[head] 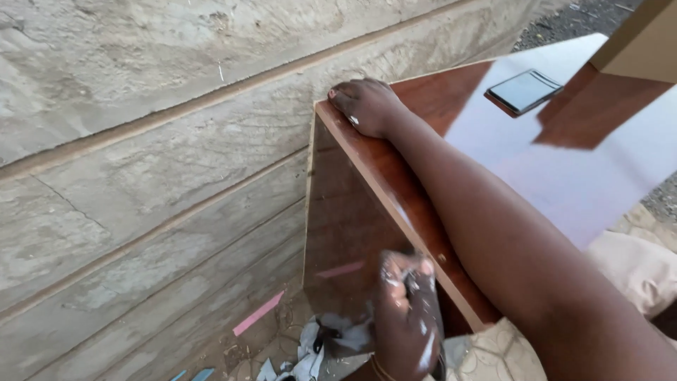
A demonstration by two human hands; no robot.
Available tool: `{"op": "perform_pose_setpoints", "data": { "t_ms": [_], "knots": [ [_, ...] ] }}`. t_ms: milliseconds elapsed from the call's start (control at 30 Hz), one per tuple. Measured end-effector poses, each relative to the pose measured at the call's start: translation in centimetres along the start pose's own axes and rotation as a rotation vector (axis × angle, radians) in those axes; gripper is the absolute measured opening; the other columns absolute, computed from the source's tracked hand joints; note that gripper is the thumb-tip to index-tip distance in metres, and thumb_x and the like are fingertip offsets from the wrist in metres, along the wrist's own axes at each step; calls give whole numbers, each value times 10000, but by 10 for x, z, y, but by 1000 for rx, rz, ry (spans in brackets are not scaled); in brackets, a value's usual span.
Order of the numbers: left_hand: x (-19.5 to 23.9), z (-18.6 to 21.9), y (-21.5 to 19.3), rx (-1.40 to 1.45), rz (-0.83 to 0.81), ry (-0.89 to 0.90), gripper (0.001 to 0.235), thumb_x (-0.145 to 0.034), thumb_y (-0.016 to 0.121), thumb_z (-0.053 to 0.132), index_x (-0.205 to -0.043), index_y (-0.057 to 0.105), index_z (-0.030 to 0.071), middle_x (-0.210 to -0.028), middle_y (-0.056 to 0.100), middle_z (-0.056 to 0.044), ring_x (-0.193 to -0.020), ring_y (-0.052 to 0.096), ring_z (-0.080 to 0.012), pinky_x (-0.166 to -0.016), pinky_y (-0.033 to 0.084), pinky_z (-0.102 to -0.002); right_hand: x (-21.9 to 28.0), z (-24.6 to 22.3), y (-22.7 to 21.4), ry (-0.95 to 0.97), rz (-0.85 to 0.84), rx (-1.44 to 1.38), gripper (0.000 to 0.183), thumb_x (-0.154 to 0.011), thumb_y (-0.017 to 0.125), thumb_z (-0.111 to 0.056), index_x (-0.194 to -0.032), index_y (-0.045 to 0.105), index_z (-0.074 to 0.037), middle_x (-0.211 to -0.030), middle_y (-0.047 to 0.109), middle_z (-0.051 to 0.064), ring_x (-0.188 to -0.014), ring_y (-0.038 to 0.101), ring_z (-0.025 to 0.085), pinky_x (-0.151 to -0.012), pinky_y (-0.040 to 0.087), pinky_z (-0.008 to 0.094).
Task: Applying a protective finish or film to the edges of a wooden cabinet in a workshop.
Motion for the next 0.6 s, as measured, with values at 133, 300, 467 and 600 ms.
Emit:
{"op": "perform_pose_setpoints", "data": {
  "t_ms": [133, 300, 467, 600],
  "knots": [
    [-11, -10, 5, 96, -7, 73, 130, -1024, 588, 206, -921, 545, 139, -856, 584, -20, -809, 549, -130, -765, 486, -322, -4, 8, 1, -103, 85, -78, 515, -1065, 422, -419, -1291, 655, -19, -1287, 661, 181, -1159, 604, 385, -961, 441, 502],
    [-39, -6, 2, 36, 43, 29, 189, -1042, 544, 306, -940, 488, 158, -844, 518, 18, -801, 469, -104, -774, 450, -326, 38, -5, -8, -69, 213, -51, 508, -1035, 480, -349, -1406, 557, -12, -1374, 518, 194, -1292, 481, 421, -1104, 354, 485],
    [-63, -29, -11, 342, -12, -7, 173, -1021, 660, 240, -930, 525, 185, -754, 481, 121, -703, 436, 1, -645, 380, -159, 152, -53, -37, -123, 141, -223, 498, -965, 691, -377, -1335, 568, -68, -1318, 520, 219, -1340, 448, 510, -1142, 377, 600],
    [-54, -39, -13, 460, -54, -69, 207, -999, 688, 205, -875, 531, 154, -619, 518, 40, -529, 473, -29, -500, 392, -159, 261, -108, -77, -248, 57, -154, 712, -836, 725, -327, -1391, 525, 73, -1341, 514, 379, -1319, 402, 647, -1116, 340, 700]
  ]
}}
Point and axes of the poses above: each hand's wrist, its own x-axis away from the middle knuckle, its own y-axis out of the palm, z = x × y, the point moved 4 cm from there along -x, towards the middle knuckle
